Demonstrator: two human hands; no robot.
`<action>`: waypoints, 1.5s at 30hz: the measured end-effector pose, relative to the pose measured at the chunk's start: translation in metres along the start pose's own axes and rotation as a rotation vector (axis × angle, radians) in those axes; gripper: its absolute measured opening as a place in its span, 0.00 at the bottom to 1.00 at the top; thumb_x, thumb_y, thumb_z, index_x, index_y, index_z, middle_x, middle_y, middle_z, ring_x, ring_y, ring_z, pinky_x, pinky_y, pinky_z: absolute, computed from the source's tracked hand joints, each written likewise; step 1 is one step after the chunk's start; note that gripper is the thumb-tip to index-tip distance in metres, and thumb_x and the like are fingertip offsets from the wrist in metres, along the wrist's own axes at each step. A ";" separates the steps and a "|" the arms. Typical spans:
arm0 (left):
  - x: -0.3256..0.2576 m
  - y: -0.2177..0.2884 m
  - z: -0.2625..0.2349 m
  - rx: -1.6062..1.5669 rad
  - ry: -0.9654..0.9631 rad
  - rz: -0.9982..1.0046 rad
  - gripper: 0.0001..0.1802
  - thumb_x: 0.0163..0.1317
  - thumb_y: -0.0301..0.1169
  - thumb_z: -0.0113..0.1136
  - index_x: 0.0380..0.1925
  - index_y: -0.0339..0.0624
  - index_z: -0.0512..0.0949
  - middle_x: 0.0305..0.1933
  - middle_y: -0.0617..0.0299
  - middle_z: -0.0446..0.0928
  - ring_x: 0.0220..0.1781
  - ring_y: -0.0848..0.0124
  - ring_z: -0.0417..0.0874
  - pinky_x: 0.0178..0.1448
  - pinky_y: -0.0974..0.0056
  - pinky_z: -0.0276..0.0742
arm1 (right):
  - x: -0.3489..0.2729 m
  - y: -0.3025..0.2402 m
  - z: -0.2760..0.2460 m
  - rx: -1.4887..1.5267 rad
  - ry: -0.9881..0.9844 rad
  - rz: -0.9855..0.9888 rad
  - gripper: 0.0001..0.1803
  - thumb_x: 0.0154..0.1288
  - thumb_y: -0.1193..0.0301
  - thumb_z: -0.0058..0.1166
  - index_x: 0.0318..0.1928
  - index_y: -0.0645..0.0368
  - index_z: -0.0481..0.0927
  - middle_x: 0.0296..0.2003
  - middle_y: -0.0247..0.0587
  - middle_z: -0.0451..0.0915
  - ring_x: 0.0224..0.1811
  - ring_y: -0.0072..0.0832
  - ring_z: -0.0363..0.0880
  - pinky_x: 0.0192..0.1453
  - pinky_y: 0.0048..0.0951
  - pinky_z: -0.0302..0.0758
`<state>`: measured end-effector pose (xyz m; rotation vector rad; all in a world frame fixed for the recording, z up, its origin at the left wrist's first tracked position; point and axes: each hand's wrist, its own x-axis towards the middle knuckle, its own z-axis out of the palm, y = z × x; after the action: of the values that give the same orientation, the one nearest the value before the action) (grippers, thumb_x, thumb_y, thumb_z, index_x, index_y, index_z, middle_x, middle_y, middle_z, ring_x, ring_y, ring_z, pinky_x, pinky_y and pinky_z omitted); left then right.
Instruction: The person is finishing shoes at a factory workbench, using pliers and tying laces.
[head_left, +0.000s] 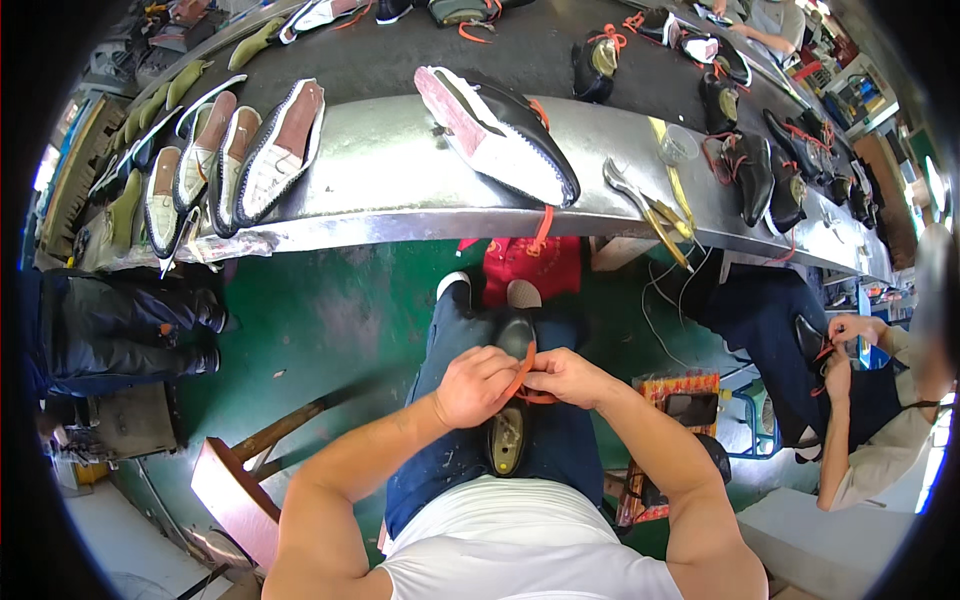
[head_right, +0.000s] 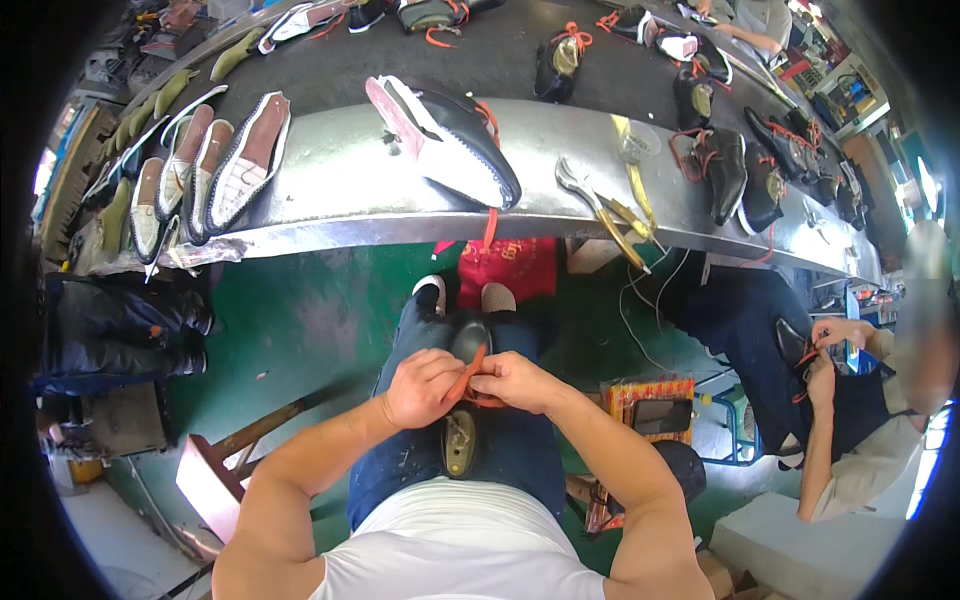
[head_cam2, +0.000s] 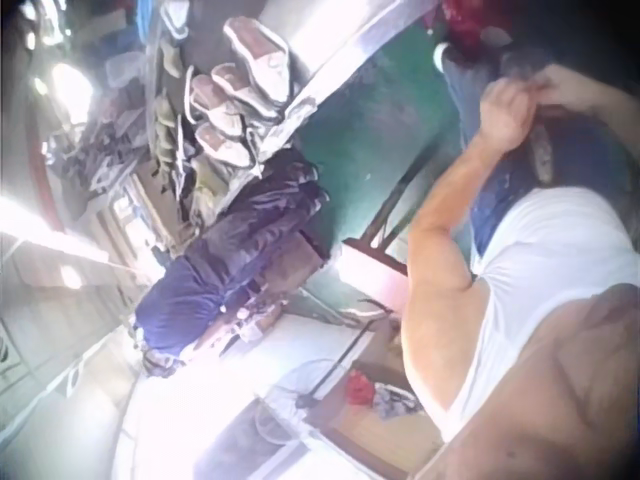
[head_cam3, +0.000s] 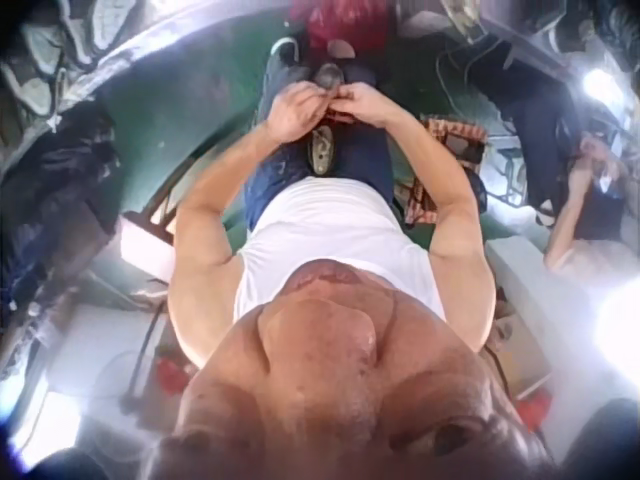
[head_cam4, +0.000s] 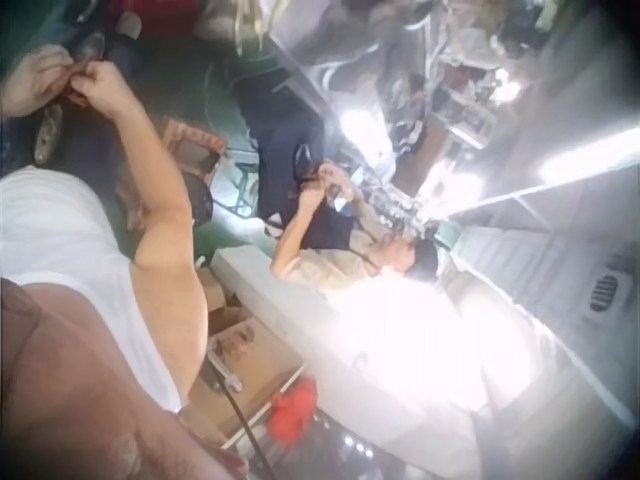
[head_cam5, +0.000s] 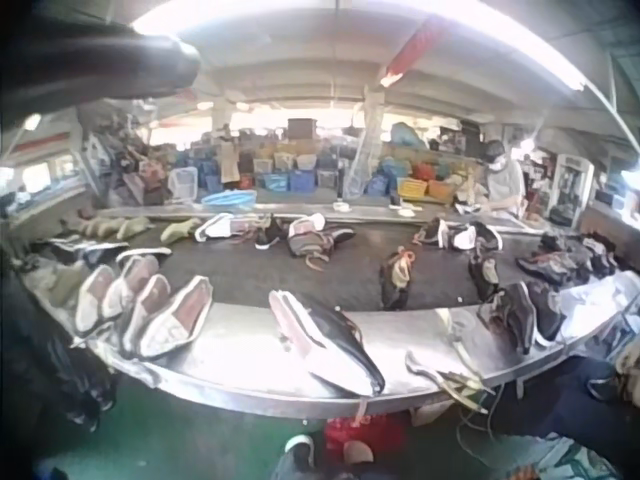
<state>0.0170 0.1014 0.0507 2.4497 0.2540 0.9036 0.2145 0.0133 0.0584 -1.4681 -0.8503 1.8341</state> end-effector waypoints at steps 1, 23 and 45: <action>-0.001 0.001 0.001 -0.018 0.051 -0.017 0.12 0.42 0.22 0.70 0.29 0.40 0.79 0.38 0.58 0.81 0.39 0.59 0.83 0.41 0.59 0.79 | 0.006 0.002 -0.008 -0.076 -0.142 0.032 0.15 0.72 0.74 0.49 0.56 0.63 0.78 0.41 0.35 0.83 0.36 0.20 0.80 0.41 0.23 0.77; -0.046 0.000 -0.022 -0.134 -0.332 -0.385 0.15 0.56 0.25 0.67 0.44 0.40 0.78 0.54 0.50 0.75 0.63 0.51 0.72 0.72 0.43 0.58 | -0.004 -0.009 -0.013 0.323 -0.089 -0.154 0.05 0.72 0.71 0.52 0.44 0.59 0.73 0.31 0.32 0.73 0.32 0.24 0.76 0.52 0.36 0.81; -0.041 -0.012 0.006 -1.602 -0.191 -1.218 0.13 0.63 0.32 0.68 0.44 0.37 0.85 0.32 0.66 0.81 0.24 0.86 0.67 0.24 0.77 0.54 | -0.008 0.041 0.024 -0.170 0.268 -0.326 0.08 0.63 0.70 0.66 0.34 0.63 0.87 0.25 0.31 0.83 0.29 0.15 0.77 0.33 0.21 0.72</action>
<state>-0.0104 0.0953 0.0174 0.5886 0.5478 0.0753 0.1888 -0.0198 0.0349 -1.5318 -1.0577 1.3206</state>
